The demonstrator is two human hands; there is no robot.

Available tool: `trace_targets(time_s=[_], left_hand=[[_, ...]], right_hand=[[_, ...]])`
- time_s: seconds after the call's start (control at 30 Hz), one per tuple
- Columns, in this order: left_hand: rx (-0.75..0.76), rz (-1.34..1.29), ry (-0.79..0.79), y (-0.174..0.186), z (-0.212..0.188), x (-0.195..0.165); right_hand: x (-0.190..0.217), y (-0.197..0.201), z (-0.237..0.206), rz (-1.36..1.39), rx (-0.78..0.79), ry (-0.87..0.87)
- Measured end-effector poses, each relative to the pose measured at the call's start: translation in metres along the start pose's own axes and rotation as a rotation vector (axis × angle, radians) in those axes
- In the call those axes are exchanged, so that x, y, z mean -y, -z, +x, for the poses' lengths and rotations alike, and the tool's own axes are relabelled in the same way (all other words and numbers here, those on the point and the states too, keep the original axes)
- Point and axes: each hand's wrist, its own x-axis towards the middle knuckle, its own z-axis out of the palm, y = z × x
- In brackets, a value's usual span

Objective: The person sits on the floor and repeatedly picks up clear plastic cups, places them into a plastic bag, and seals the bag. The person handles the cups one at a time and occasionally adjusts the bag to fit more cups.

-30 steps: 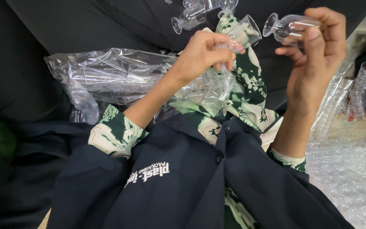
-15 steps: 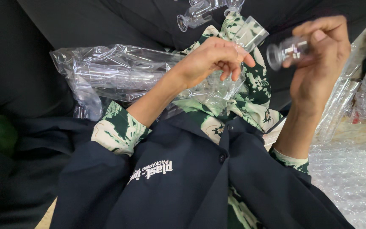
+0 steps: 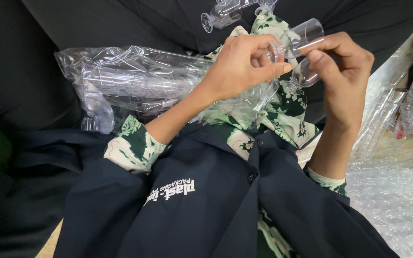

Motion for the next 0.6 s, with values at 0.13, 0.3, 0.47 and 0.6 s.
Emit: trace_targets(time_s=[0.13, 0.3, 0.47, 0.6], left_hand=[[-0.056, 0.068, -0.066, -0.001, -0.001, -0.006], [-0.118, 0.092, -0.138, 0.002, -0.001, -0.009], [-0.143, 0.049, -0.095, 0.004, -0.001, -0.010], [-0.147, -0.077, 0.096, 0.003, 0.002, -0.007]], right_hand=[[0.002, 0.000, -0.001, 0.003, -0.026, -0.001], [0.004, -0.003, 0.000, -0.009, -0.074, -0.010], [-0.001, -0.001, -0.001, -0.016, -0.094, -0.029], [-0.006, 0.002, -0.003, 0.040, -0.049, 0.000]])
